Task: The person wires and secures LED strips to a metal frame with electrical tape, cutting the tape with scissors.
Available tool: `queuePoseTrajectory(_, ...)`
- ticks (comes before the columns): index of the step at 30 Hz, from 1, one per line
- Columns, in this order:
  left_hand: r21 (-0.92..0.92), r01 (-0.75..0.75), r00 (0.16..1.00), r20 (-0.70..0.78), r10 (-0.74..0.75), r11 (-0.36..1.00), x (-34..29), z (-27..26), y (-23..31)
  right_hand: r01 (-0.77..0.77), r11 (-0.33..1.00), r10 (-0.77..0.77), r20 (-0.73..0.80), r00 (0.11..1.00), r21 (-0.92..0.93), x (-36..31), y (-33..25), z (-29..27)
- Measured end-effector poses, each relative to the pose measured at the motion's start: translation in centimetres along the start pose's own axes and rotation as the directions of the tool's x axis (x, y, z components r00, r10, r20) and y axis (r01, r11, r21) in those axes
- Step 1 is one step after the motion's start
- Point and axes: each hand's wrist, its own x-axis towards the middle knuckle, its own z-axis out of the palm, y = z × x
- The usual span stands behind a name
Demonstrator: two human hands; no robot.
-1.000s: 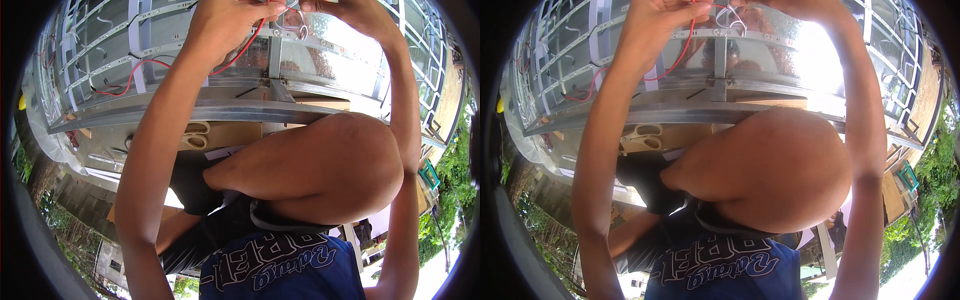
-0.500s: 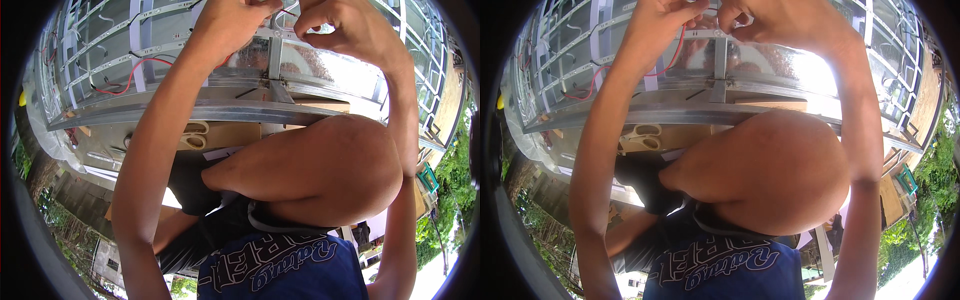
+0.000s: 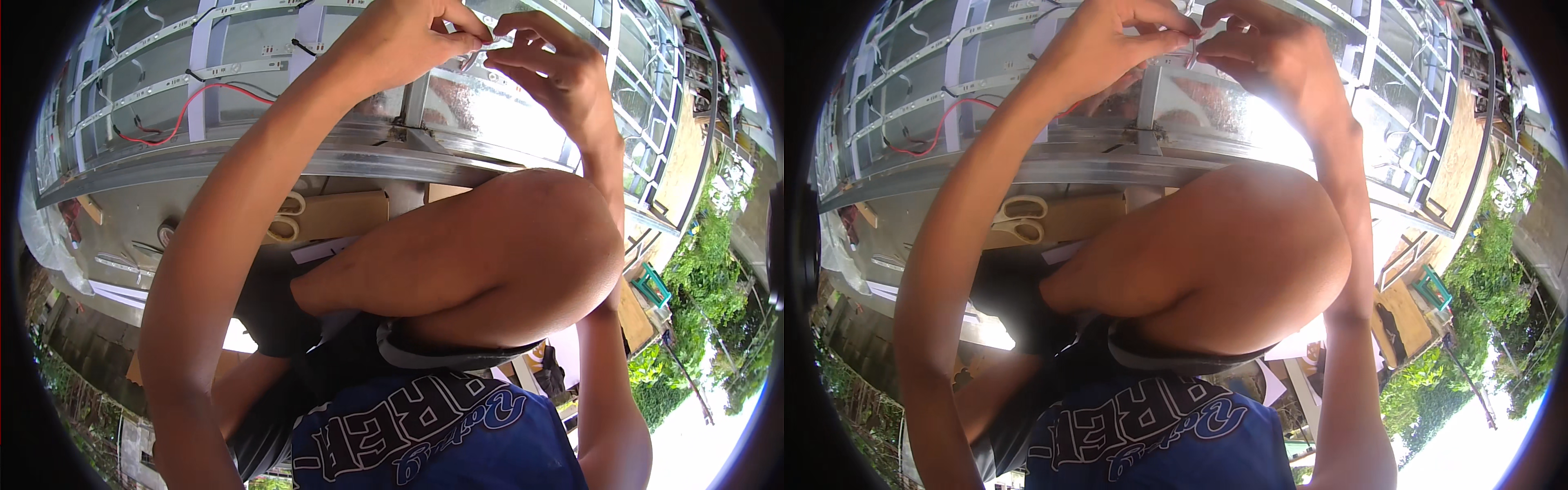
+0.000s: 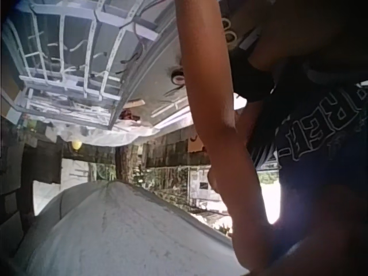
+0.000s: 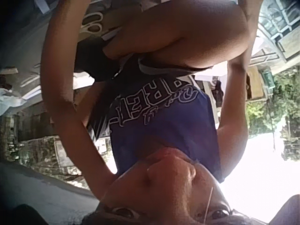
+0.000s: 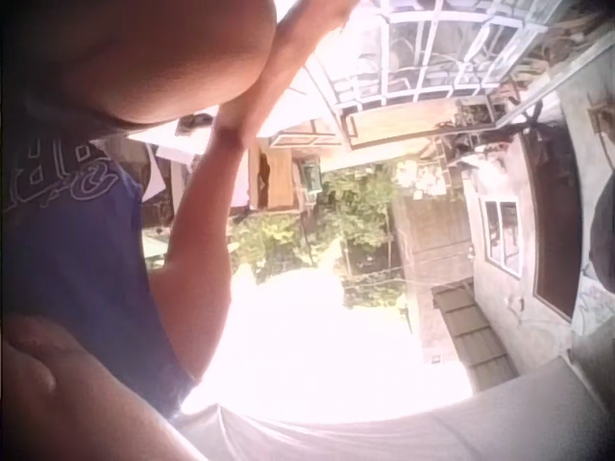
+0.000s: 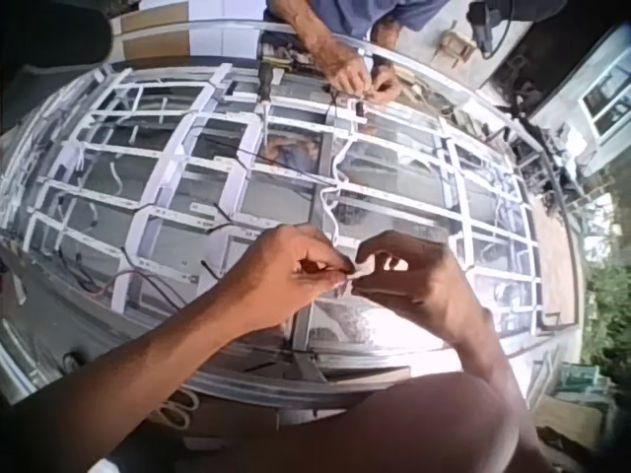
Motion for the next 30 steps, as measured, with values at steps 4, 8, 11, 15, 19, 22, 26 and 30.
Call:
queuePoseTrajectory(4,-0.126,0.118,0.990,0.098,-0.106,0.985,-0.2,0.4,-0.2,0.055,0.987,-0.074,-0.125,0.989,-0.148,-1.1,-2.1,1.0)
queuePoseTrajectory(8,-0.203,0.251,0.957,0.201,-0.211,0.946,0.4,0.3,1.2,0.150,0.945,-0.210,-0.187,0.960,-0.291,-0.9,-1.4,1.2)
queuePoseTrajectory(11,-0.225,0.257,0.953,0.222,-0.207,0.940,0.6,0.7,0.7,0.161,0.923,-0.239,-0.192,0.952,-0.350,-1.1,-0.9,1.5)
queuePoseTrajectory(15,-0.384,0.273,0.952,0.238,-0.191,0.882,0.5,1.2,0.1,0.167,0.926,-0.236,-0.173,0.956,-0.339,-1.4,-1.1,1.5)
queuePoseTrajectory(19,-0.383,0.252,0.956,0.241,-0.168,0.888,0.3,1.0,-0.1,0.140,0.941,-0.201,-0.174,0.964,-0.309,-1.2,-1.1,1.6)
queuePoseTrajectory(22,-0.362,0.325,0.933,0.273,-0.233,0.874,0.2,0.7,0.6,0.153,0.946,-0.205,-0.159,0.966,-0.285,-1.1,-1.0,1.6)
queuePoseTrajectory(26,-0.357,0.329,0.929,0.287,-0.232,0.874,0.1,0.7,0.8,0.135,0.962,-0.173,-0.149,0.974,-0.237,-0.7,-1.6,1.6)
queuePoseTrajectory(30,-0.354,0.331,0.927,0.297,-0.231,0.874,0.3,1.2,0.1,0.014,0.988,-0.032,-0.116,0.993,-0.152,-1.1,-2.5,1.4)
